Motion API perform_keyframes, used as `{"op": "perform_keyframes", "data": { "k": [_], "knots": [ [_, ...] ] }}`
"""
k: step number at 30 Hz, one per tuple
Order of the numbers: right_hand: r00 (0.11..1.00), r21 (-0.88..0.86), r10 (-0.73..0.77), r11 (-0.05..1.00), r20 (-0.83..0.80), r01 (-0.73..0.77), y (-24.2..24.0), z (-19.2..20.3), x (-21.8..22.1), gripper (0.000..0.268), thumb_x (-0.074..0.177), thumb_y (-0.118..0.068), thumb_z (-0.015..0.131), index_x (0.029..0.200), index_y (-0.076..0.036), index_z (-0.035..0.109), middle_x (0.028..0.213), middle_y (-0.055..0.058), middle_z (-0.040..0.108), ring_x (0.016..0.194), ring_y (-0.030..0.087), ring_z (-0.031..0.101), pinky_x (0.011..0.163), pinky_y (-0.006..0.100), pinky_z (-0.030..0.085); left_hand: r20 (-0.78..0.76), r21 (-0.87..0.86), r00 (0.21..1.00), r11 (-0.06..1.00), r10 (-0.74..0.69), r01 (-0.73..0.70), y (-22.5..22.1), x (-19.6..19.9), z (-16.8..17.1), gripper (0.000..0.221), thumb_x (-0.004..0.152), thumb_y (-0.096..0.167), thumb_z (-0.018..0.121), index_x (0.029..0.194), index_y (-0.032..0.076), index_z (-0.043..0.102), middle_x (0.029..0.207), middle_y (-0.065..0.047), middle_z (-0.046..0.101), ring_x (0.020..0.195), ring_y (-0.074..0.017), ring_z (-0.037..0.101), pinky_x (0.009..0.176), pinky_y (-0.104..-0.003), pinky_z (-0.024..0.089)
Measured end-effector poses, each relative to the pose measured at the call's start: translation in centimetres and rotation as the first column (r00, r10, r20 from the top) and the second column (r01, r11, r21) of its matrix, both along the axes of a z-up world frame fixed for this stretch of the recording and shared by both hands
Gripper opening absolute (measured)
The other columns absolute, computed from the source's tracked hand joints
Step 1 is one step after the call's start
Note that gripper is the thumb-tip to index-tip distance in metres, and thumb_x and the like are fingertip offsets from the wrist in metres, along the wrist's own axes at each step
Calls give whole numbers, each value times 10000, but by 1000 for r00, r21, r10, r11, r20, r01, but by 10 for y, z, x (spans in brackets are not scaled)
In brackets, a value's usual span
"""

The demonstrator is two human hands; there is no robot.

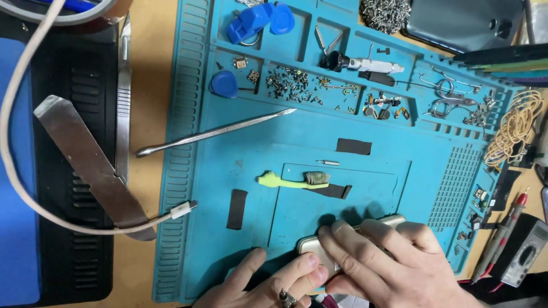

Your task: The person is finishing a phone repair by aligning the back cover and securing it with several rubber bands to allow the adhesive to set.

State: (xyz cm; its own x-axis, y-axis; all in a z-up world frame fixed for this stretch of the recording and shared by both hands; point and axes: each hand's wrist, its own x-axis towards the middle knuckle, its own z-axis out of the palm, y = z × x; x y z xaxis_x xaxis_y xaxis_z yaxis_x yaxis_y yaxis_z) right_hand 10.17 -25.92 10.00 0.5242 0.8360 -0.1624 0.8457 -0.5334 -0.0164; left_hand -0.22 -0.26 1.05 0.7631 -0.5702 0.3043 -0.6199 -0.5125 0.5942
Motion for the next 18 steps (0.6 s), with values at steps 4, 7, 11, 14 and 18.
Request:
{"op": "perform_keyframes", "data": {
  "k": [4,7,11,14,18],
  "knots": [
    [998,51,43,998,36,-45,-9,-3,5,511,1176,-595,487,1474,-262,736,1444,-79,740,1058,158,660,846,348,380,-92,-61,996,998,-14,9,-6,-3,0,282,1186,327,677,1428,229,783,1628,6,719,1584,-145,539,1022,-541,574],
    [999,-2,-44,999,-8,44,-18,-1,3,561,1124,-632,522,1517,-278,710,1412,-89,743,1109,187,665,850,367,374,-107,-37,993,998,48,-53,-9,-4,1,236,1145,306,747,1366,261,819,1580,68,740,1529,-92,594,957,-519,616],
    [998,17,59,998,32,-59,-3,-7,8,446,1177,-491,481,1484,-272,720,1448,-88,703,1061,162,685,798,369,354,13,53,999,998,31,-31,-7,-4,-5,373,1192,400,672,1540,284,736,1631,111,708,1563,-68,559,1042,-440,587],
    [991,43,115,992,64,-118,6,-8,10,408,1220,-381,413,1474,-284,717,1441,-94,696,1039,144,707,808,346,385,63,160,998,987,23,-33,-7,-7,-6,454,1208,458,579,1635,322,653,1704,151,632,1607,-45,497,1038,-421,580],
    [992,-99,60,994,108,-49,-23,-4,0,633,1181,-701,354,1605,-331,645,1522,-100,694,1097,166,645,773,383,329,-218,13,969,993,-115,121,-4,-12,-2,504,1158,349,565,1652,278,635,1769,69,568,1650,-108,448,943,-618,577]
  ]
}}
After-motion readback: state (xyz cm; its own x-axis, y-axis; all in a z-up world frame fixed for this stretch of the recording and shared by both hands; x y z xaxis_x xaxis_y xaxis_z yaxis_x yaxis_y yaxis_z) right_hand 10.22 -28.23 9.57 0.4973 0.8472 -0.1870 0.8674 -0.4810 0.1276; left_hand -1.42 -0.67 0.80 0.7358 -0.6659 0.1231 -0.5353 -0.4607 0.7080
